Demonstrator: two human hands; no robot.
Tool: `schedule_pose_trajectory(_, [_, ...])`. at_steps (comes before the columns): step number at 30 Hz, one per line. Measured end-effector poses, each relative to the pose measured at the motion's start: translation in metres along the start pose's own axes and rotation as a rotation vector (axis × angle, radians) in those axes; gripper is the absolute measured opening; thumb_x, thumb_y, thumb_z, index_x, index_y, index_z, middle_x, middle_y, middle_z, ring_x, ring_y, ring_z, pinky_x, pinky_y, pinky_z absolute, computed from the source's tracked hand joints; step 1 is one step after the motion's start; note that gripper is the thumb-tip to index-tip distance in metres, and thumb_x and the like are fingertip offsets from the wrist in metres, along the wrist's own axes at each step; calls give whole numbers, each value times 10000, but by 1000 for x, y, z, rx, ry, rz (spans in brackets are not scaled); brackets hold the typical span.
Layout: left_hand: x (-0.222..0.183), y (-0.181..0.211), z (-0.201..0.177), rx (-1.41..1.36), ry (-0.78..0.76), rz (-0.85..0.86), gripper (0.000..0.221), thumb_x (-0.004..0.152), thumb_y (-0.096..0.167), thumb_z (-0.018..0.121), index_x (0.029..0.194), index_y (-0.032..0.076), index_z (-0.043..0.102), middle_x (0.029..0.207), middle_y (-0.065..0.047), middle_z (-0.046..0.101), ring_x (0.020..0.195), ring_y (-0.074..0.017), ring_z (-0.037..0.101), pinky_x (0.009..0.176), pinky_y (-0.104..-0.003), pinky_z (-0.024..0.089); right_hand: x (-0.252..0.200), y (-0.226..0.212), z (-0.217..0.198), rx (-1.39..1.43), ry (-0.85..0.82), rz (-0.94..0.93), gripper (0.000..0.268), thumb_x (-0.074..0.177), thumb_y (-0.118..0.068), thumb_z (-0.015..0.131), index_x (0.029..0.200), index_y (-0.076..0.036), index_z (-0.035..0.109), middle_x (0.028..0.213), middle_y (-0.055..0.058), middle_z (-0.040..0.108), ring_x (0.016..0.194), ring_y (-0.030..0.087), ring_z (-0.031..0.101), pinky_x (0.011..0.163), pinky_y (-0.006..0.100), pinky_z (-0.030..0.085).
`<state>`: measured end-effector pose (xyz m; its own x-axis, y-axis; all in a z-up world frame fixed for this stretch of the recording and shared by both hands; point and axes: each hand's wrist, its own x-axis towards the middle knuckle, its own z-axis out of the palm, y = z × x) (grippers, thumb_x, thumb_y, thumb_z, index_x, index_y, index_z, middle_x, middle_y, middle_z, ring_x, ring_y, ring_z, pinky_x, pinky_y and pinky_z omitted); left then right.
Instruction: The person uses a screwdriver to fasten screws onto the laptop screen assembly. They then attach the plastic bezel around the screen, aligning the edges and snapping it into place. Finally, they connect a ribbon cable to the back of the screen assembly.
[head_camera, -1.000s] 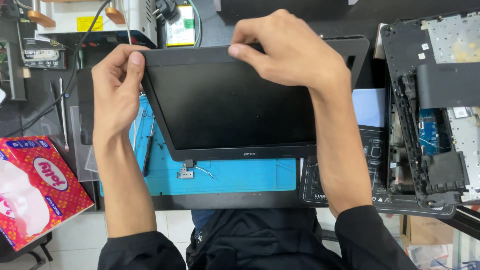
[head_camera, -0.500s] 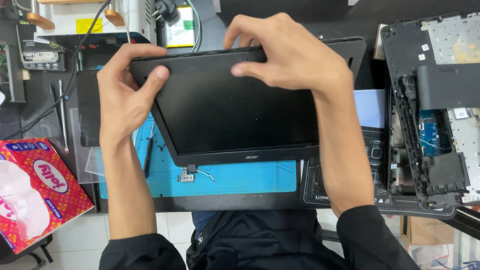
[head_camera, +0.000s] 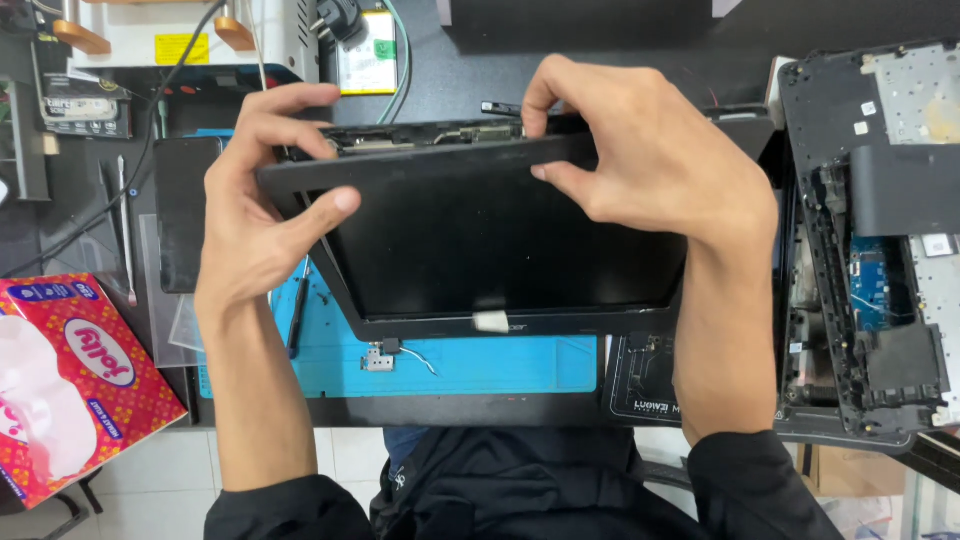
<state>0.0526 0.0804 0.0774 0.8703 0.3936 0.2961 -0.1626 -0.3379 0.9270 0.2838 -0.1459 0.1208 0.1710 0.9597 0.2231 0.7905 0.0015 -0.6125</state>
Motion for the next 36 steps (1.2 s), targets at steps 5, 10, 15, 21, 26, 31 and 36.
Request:
schedule_pose_trajectory(5, [-11, -27, -4, -2, 12, -32, 297, 974, 57, 847, 1131, 28, 596, 1403, -99, 612, 1112, -94, 549, 986, -238, 448, -1, 7, 5, -10, 17, 14, 393, 830, -27, 853, 1104, -7, 572, 1039, 132, 690, 1017, 336, 700, 867, 393, 547])
schedule_pose_trajectory(10, [-3, -12, 5, 55, 43, -59, 311, 909, 50, 807, 1128, 39, 586, 1350, -83, 624, 1151, -100, 577, 1053, -247, 462, -4, 16, 9, 5, 34, -6, 355, 857, -18, 849, 1101, 5, 592, 1065, 131, 673, 1029, 307, 692, 894, 385, 543])
schedule_pose_trajectory(15, [-1, -16, 9, -53, 84, -77, 283, 1003, 27, 756, 1205, 48, 559, 1313, -68, 635, 1149, -94, 586, 1070, -246, 477, -4, 22, 14, -103, 77, -65, 336, 863, -40, 868, 1112, -1, 647, 1061, 124, 664, 970, 308, 648, 831, 397, 513])
schedule_pose_trajectory(21, [-3, -23, 10, -3, 128, -64, 274, 1040, 4, 717, 1267, 28, 567, 1324, -100, 626, 1241, -144, 578, 1098, -276, 421, -4, 23, 14, -103, 66, -11, 360, 855, -43, 874, 1141, -5, 659, 1046, 120, 674, 925, 303, 644, 793, 399, 503])
schedule_pose_trajectory(26, [-32, 31, 43, 643, 217, 210, 257, 1019, -50, 748, 1207, 27, 589, 1234, -161, 564, 1206, -275, 556, 1054, -354, 464, -2, 26, 16, -89, 85, -30, 368, 854, -40, 867, 1150, -6, 652, 1063, 124, 676, 948, 310, 653, 806, 404, 510])
schedule_pose_trajectory(31, [-89, 48, 91, 652, -215, -2, 152, 921, 161, 772, 965, 75, 654, 910, -83, 654, 807, -276, 655, 665, -386, 517, -2, 45, 25, -96, 78, -27, 361, 859, -41, 861, 1149, -12, 648, 1103, 121, 683, 999, 313, 668, 844, 407, 521])
schedule_pose_trajectory(36, [-134, 24, 128, 671, -503, -177, 236, 869, 211, 751, 897, 20, 614, 860, -114, 630, 824, -297, 656, 599, -400, 536, 6, 67, 43, -6, 51, -11, 408, 859, -18, 829, 1213, 3, 628, 1188, 128, 700, 1129, 298, 690, 958, 407, 540])
